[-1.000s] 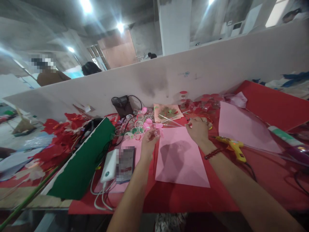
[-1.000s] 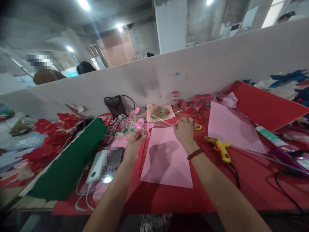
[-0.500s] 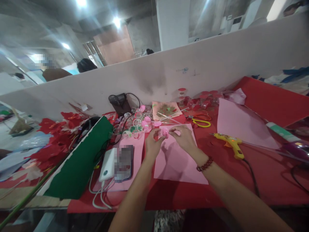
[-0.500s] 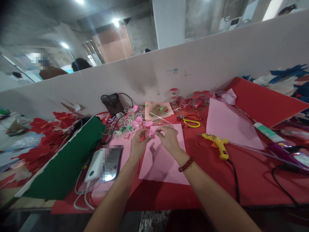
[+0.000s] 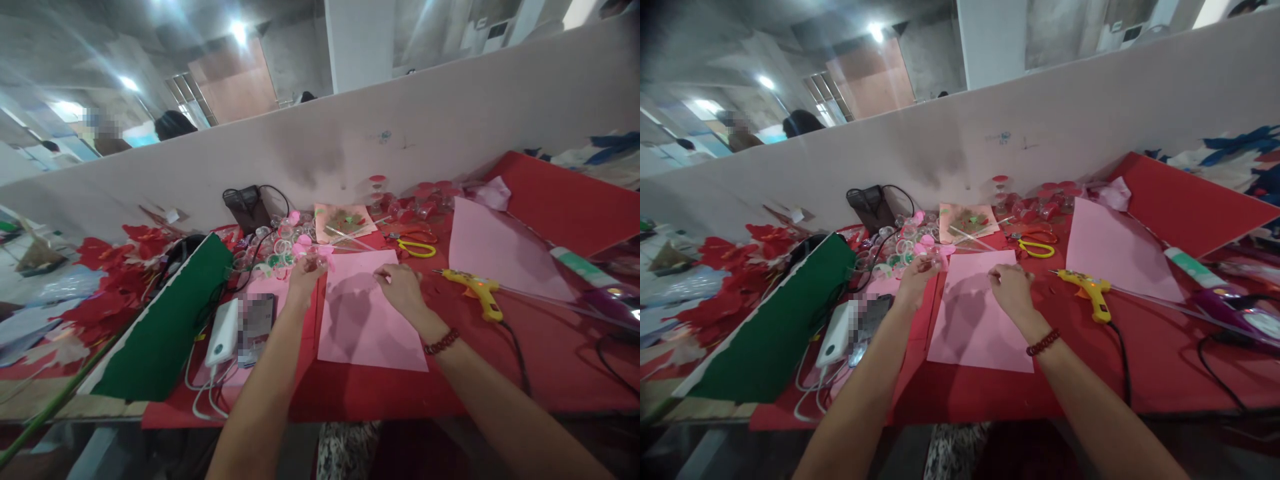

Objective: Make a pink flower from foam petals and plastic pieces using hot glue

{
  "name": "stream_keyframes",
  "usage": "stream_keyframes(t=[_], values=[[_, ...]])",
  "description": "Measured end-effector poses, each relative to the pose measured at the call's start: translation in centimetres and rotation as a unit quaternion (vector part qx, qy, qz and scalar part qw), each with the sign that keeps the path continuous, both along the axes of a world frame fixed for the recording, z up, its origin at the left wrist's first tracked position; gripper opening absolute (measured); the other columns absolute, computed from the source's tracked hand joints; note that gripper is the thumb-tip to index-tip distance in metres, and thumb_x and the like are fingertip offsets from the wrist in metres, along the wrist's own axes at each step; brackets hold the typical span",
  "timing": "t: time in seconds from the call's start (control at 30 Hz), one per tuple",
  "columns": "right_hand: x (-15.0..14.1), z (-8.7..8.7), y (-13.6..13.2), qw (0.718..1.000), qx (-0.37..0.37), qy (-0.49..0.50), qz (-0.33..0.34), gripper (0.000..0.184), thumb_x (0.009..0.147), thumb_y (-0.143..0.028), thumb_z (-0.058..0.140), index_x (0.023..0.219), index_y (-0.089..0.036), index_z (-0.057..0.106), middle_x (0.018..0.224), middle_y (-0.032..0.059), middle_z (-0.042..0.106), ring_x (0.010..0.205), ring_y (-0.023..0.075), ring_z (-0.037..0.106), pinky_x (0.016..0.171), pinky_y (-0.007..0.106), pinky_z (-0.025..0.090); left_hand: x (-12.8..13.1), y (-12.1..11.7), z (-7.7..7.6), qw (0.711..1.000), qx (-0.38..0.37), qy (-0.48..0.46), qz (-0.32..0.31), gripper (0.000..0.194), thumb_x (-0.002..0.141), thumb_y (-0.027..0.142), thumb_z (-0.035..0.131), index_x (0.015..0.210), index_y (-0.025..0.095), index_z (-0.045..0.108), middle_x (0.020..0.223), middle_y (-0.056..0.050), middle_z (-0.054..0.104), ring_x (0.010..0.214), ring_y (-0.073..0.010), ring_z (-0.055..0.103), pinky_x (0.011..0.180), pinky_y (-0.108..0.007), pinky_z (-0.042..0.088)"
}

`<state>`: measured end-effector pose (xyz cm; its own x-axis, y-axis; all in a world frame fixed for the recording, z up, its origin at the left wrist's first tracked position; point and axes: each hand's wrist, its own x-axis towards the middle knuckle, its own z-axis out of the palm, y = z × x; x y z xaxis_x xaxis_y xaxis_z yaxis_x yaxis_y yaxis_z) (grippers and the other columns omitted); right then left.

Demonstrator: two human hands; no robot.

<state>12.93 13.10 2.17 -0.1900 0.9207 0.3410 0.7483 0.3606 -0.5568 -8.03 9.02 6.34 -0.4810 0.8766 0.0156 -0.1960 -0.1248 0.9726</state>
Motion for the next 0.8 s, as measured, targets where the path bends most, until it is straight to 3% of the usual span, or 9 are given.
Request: stream_keyframes(t=[0.13,0.27,0.37,0.47,0.57,0.8], values=[[1.3,-0.6,-3.0,0.993,-0.022,0.009,0.116,0.020,0.082,-0.015,0.050,0.083,-0.020,0.069,0.086,0.0053,0.071,0.079,0.0206,0.061,0.073,0.032,0.043,-0.2,0.2,0.4,0.998,-0.001,0.047,-0.036,0.027,0.059,0.015,0.078,0.083,0.017,0.067,0.081,-0.002,0.068,0.076,-0.0122,0.061,0.077,-0.024,0.045],[2.8,-1.1,-6.7,0.978,-0.083,0.034,0.186,0.022,0.084,-0.015,0.048,0.088,-0.022,0.068,0.089,0.0047,0.069,0.080,0.0191,0.062,0.071,0.030,0.046,0.4,-1.2,0.7,0.975,0.004,0.192,-0.109,0.029,0.054,0.012,0.079,0.081,0.020,0.071,0.086,-0.003,0.070,0.080,-0.0164,0.062,0.083,-0.028,0.046],[3.7,-1.4,-8.7,0.976,-0.102,0.034,0.191,0.022,0.087,-0.018,0.046,0.088,-0.022,0.067,0.089,0.0050,0.068,0.080,0.0195,0.062,0.073,0.032,0.047,1.1,-2.9,0.2,0.946,-0.036,0.275,-0.166,0.032,0.049,0.010,0.081,0.076,0.025,0.073,0.084,-0.004,0.072,0.083,-0.0217,0.063,0.096,-0.037,0.042],[4.1,-1.9,-9.7,0.978,-0.106,0.039,0.178,0.021,0.088,-0.019,0.045,0.089,-0.022,0.067,0.089,0.0047,0.067,0.080,0.0196,0.062,0.072,0.033,0.048,1.5,-4.2,-0.9,0.936,-0.074,0.292,-0.183,0.031,0.047,0.009,0.081,0.071,0.027,0.074,0.086,-0.004,0.074,0.097,-0.0278,0.063,0.110,-0.045,0.023],[4.1,-2.4,-9.9,0.977,-0.102,0.047,0.182,0.021,0.087,-0.018,0.046,0.088,-0.022,0.066,0.089,0.0049,0.068,0.079,0.0194,0.062,0.072,0.032,0.048,1.7,-4.9,-1.9,0.936,-0.094,0.283,-0.190,0.030,0.047,0.006,0.080,0.066,0.028,0.072,0.087,-0.004,0.074,0.104,-0.0300,0.062,0.114,-0.048,0.009],[3.8,-2.8,-10.2,0.976,-0.095,0.067,0.186,0.020,0.087,-0.018,0.047,0.087,-0.022,0.066,0.088,0.0043,0.068,0.079,0.0192,0.062,0.074,0.032,0.049,2.7,-6.7,-2.9,0.943,-0.077,0.278,-0.166,0.042,0.054,0.003,0.077,0.086,0.030,0.070,0.103,-0.005,0.071,0.111,-0.0292,0.058,0.114,-0.048,0.008]])
